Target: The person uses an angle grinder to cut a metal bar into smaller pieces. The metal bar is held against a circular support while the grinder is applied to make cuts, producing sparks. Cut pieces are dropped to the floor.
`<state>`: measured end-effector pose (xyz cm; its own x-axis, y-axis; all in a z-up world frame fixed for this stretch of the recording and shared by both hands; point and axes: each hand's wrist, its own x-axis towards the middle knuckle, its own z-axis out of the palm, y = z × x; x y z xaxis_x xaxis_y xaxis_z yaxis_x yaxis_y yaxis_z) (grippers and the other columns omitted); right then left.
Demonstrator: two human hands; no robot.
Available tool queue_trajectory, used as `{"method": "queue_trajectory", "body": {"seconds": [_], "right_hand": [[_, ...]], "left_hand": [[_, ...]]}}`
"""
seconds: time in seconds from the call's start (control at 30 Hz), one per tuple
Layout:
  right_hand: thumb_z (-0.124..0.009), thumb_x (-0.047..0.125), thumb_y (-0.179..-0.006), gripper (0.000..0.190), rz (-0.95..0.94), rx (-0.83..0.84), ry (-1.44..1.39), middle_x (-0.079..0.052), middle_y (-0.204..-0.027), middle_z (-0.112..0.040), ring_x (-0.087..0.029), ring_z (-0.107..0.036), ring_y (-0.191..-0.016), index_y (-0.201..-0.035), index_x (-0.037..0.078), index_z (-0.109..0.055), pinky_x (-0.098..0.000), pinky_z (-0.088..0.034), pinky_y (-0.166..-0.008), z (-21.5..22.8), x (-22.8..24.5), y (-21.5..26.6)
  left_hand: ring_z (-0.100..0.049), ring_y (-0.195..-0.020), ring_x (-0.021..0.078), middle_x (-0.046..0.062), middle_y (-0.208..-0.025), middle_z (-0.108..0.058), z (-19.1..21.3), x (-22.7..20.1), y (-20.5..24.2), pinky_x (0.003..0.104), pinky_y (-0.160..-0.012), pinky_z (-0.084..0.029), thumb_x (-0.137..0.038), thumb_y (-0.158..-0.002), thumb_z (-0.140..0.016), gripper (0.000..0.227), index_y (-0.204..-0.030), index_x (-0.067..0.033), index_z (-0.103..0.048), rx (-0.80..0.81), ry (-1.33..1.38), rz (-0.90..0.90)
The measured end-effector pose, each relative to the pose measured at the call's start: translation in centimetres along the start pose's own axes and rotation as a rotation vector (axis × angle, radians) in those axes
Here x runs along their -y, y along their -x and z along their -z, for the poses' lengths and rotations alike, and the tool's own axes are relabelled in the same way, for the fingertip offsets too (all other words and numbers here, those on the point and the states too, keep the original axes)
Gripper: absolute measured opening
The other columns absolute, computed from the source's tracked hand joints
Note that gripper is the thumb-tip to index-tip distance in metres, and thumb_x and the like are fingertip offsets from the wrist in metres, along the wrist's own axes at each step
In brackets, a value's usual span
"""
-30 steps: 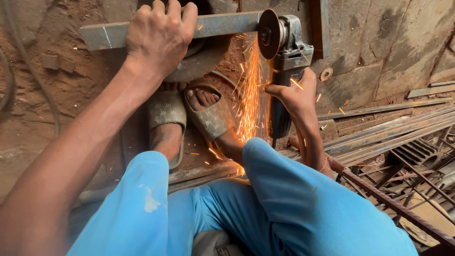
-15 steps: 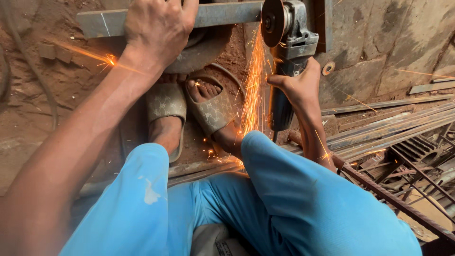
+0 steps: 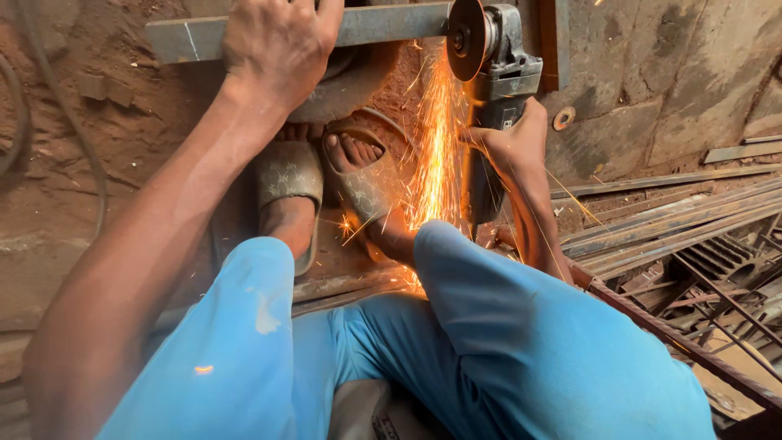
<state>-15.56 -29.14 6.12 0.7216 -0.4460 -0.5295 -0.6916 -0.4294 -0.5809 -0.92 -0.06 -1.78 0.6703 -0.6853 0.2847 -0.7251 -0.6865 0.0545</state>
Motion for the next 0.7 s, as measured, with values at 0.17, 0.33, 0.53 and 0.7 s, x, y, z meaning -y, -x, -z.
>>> {"method": "queue_trajectory", "body": {"seconds": [0.17, 0.33, 0.53, 0.7], "right_hand": [[-0.092, 0.003, -0.062, 0.037, 0.022, -0.014, 0.031, -0.005, -0.085, -0.073, -0.013, -0.067, -0.073, -0.091, 0.001, -0.07, -0.0299, -0.056, -0.067, 0.0, 0.2, 0.4], [-0.088, 0.0, -0.065, 0.032, 0.004, -0.013, 0.015, -0.005, -0.084, -0.072, -0.012, -0.066, -0.071, -0.092, 0.002, -0.072, -0.0286, -0.055, -0.067, -0.2, 1.0, 1.7], [-0.087, -0.003, -0.064, 0.04, -0.021, -0.043, -0.204, -0.005, -0.086, -0.072, -0.011, -0.067, -0.072, -0.099, 0.001, -0.066, -0.0277, -0.055, -0.062, -0.7, 1.0, 0.9], [-0.09, -0.003, -0.066, 0.041, 0.087, -0.003, -0.123, -0.007, -0.09, -0.073, -0.012, -0.069, -0.076, -0.101, 0.0, -0.068, -0.0279, -0.057, -0.067, 0.2, 1.9, 0.2]], "left_hand": [[-0.067, -0.068, 0.0165, 0.002, -0.08, -0.065, -0.2, -0.1, 0.0, 0.029, -0.045, -0.049, -0.005, -0.086, -0.065, 0.011, -0.093, -0.0145, -0.065, 0.027, 0.02, 0.02], [-0.068, -0.076, 0.0192, 0.005, -0.083, -0.067, 0.0, 0.1, -0.2, 0.03, -0.058, -0.053, -0.008, -0.084, -0.065, 0.012, -0.095, -0.0109, -0.065, -0.03, 0.029, -0.02], [-0.067, -0.075, 0.0185, 0.003, -0.085, -0.065, -0.2, 0.0, 0.1, 0.032, -0.054, -0.05, -0.001, -0.084, -0.067, 0.016, -0.092, -0.0136, -0.063, 0.037, 0.033, -0.016], [-0.066, -0.073, 0.0162, 0.005, -0.08, -0.066, 0.0, 0.4, -0.7, 0.028, -0.053, -0.05, -0.002, -0.082, -0.065, 0.014, -0.093, -0.0114, -0.063, 0.011, -0.053, -0.029]]}}
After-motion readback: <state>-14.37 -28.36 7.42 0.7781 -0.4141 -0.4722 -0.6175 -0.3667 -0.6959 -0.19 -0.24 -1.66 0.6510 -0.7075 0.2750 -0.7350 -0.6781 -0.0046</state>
